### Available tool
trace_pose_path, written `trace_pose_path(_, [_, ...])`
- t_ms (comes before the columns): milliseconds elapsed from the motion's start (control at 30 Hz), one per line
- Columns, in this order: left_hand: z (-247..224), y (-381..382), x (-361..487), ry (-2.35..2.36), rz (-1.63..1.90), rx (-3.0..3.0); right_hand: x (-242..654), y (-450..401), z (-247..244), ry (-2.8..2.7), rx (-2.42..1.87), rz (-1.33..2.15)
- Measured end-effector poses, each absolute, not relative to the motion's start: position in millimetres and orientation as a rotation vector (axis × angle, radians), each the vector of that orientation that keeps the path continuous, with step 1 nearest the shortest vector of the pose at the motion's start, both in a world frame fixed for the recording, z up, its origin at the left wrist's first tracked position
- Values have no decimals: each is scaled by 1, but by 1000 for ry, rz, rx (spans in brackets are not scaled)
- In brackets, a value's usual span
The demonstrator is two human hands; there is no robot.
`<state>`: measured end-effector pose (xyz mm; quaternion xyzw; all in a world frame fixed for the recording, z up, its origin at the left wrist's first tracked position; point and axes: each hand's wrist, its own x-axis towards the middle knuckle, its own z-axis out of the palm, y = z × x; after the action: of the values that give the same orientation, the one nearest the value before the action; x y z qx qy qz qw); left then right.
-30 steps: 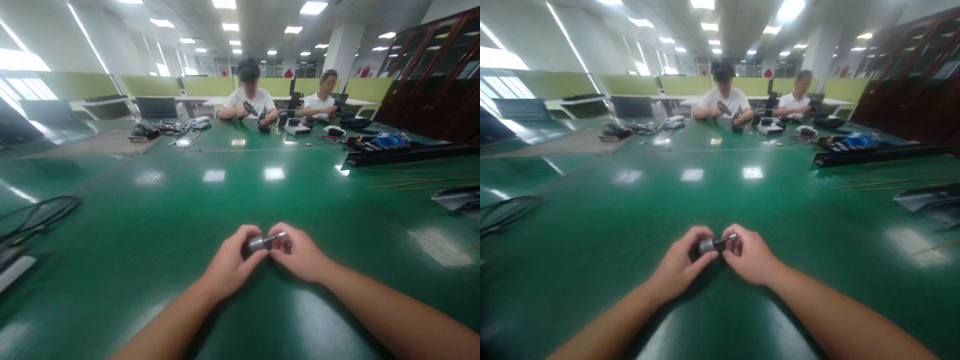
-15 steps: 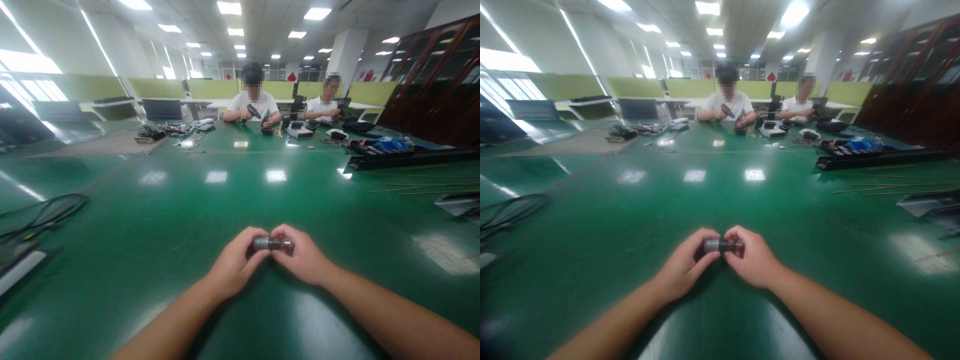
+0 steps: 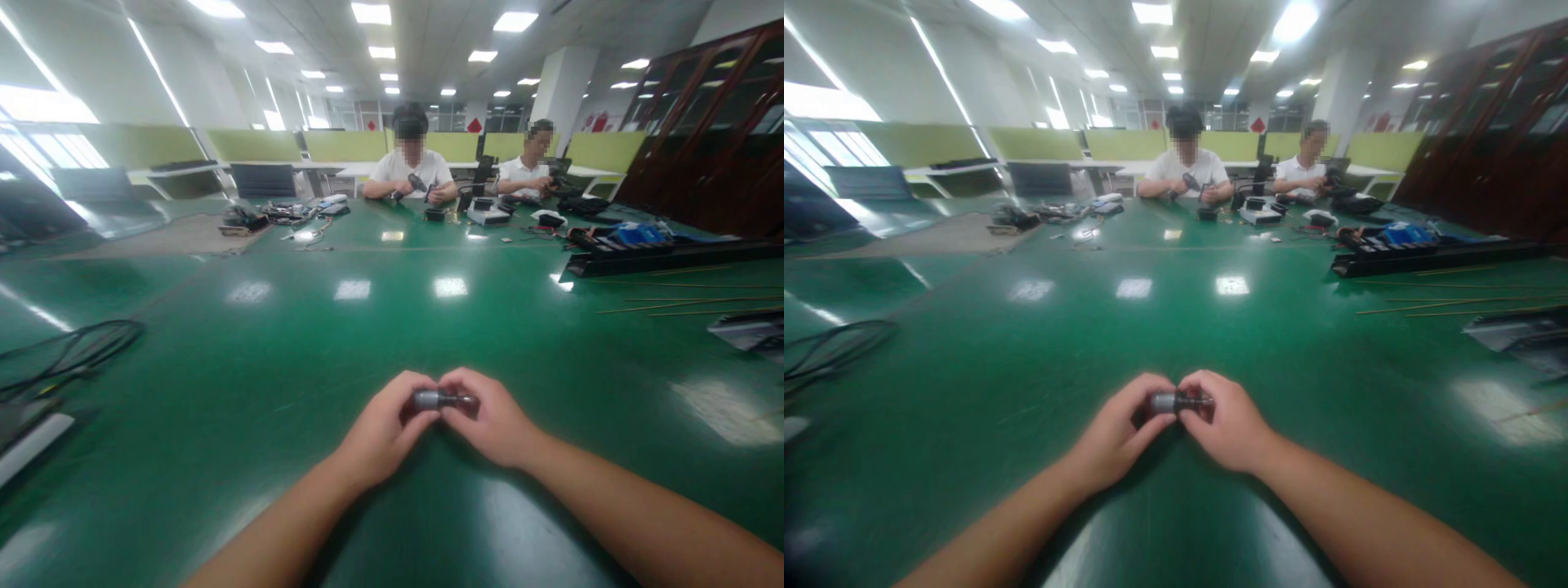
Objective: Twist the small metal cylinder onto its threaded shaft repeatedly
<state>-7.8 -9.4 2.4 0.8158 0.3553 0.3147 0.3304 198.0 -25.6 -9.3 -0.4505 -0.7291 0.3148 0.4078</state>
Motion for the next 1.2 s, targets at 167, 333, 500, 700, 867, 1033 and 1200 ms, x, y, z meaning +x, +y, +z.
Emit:
trace_pose_path(167, [3,-9,-6,947,848,2123,198,-26,-8,-1808,-1154,774])
trace_pose_path(333, [2,-7,-6,977,840,2125,197,-26,-9,-1787,-1177,823])
trace_pose_path(500, [1,-8,-6,987,826,2122,198,-24,-8,-1770,-1171,862])
trace_pose_path(700, [0,-8,-7,1051,787,2141,199,-22,-7,-1782,-1161,875])
trace_pose_path(867, [0,-8,-8,1085,773,2156,200,-21,-7,-1771,-1163,886])
trace_pose_path(1033, [0,-8,-8,1103,755,2167,200,-21,-8,-1758,-1164,918])
trace_pose_path(1200, [0,-8,-9,1098,754,2182,199,-20,-9,-1752,-1164,902])
